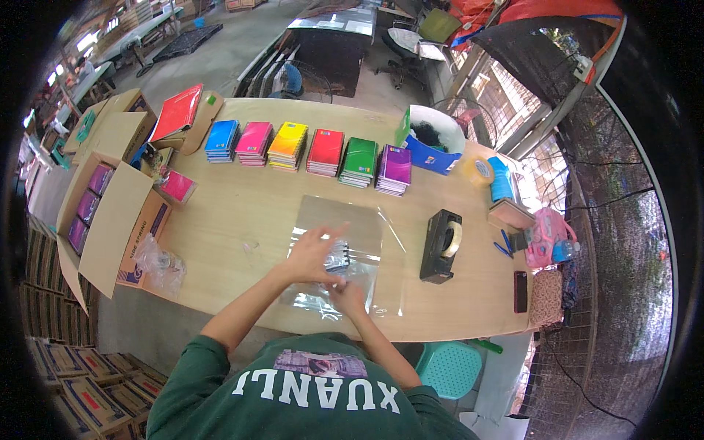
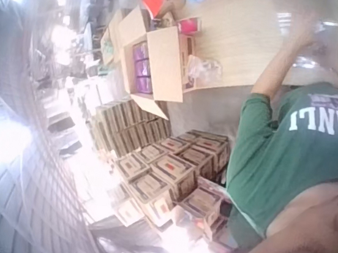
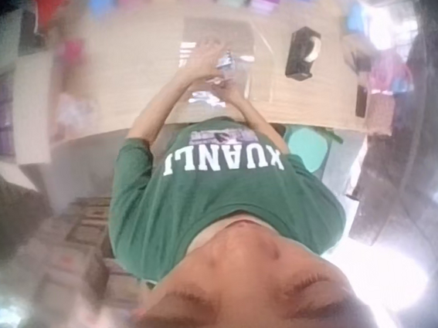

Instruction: The person places stacks of colorful small notebooks into plastic sleeves, seals the sleeves with adhesive tape from a dispenser, and places the packaged units into a large cardboard shipping box.

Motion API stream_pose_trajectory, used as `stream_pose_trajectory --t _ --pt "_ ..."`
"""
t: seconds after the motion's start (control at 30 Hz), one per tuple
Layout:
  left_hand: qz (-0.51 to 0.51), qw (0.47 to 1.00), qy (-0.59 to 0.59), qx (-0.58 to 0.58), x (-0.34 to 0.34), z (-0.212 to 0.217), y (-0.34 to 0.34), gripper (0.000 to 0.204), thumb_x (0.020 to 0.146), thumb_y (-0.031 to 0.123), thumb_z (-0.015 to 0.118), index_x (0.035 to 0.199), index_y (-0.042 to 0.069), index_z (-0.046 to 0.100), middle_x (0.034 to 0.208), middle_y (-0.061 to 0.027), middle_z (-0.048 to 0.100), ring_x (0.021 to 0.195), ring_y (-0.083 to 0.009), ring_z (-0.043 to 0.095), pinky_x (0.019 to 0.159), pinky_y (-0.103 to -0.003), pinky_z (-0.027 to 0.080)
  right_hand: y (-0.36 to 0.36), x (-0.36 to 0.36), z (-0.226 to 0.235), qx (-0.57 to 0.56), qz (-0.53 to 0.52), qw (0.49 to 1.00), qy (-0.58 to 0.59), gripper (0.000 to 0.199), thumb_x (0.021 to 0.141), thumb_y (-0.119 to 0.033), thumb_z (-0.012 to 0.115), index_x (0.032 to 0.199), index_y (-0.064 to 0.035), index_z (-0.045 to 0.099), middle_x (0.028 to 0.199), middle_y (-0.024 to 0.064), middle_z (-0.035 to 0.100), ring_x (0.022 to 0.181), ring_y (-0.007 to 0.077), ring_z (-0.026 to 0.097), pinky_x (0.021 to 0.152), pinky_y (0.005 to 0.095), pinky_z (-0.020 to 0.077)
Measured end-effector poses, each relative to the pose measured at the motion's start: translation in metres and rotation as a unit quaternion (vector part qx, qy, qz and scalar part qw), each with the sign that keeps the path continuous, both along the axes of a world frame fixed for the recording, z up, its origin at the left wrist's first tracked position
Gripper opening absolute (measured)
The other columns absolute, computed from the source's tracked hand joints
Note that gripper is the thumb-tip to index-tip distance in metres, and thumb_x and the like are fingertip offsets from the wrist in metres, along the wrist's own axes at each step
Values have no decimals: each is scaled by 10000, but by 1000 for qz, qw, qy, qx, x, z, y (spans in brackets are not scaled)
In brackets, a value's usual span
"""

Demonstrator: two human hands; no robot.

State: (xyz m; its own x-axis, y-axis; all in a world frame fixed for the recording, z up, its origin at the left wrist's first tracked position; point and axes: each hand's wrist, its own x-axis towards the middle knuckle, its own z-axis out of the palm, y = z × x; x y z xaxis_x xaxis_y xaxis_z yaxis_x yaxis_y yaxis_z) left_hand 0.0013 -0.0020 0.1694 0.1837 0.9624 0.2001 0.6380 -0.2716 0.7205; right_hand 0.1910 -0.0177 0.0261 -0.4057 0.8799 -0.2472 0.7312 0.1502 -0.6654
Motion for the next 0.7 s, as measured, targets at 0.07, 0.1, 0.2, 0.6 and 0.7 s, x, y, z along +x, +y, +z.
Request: stream_pose_trajectory --t 0.07,0.1,0.2,0.6,0.7 --pt "-15 988 143 -64 8 2 1 1012 623 110 820 1494 194 310 1110 -198 587 1046 -343 593 914 -413 492 -18 -11 18 -294 -13 950 102 485 933 -495 584 912 -27 709 751 108 681 634 242 658 627 380 521" --pt "-4 986 150 -70 9 3 4 1012 638 157 843 1504 204 320 1123 -145 605 1053 -290 596 943 -374 485 -20 -12 29 -425 -27 893 146 464 931 -473 594 956 -23 702 829 135 699 687 282 676 693 410 546" --pt "81 979 -188 -15 -15 -6 -9 977 621 105 826 1477 240 374 1087 -168 601 989 -331 596 926 -404 488 -9 -1 14 -374 -58 807 453 396 920 -347 620 1188 -56 589 1069 153 647 935 273 643 826 403 535" --pt "162 971 -171 35 -5 -53 -55 951 615 233 880 1420 78 398 1387 -224 419 1366 -392 320 1132 -478 279 43 28 74 178 85 955 223 844 677 -136 844 1376 -73 376 1341 177 480 1249 277 496 1022 418 429" --pt "46 965 232 112 -41 20 -65 839 667 239 858 1392 113 454 1407 -207 413 1403 -366 283 1142 -497 262 51 19 174 369 213 903 64 602 746 -204 804 1253 -56 514 1378 189 454 1298 316 447 1063 470 379"
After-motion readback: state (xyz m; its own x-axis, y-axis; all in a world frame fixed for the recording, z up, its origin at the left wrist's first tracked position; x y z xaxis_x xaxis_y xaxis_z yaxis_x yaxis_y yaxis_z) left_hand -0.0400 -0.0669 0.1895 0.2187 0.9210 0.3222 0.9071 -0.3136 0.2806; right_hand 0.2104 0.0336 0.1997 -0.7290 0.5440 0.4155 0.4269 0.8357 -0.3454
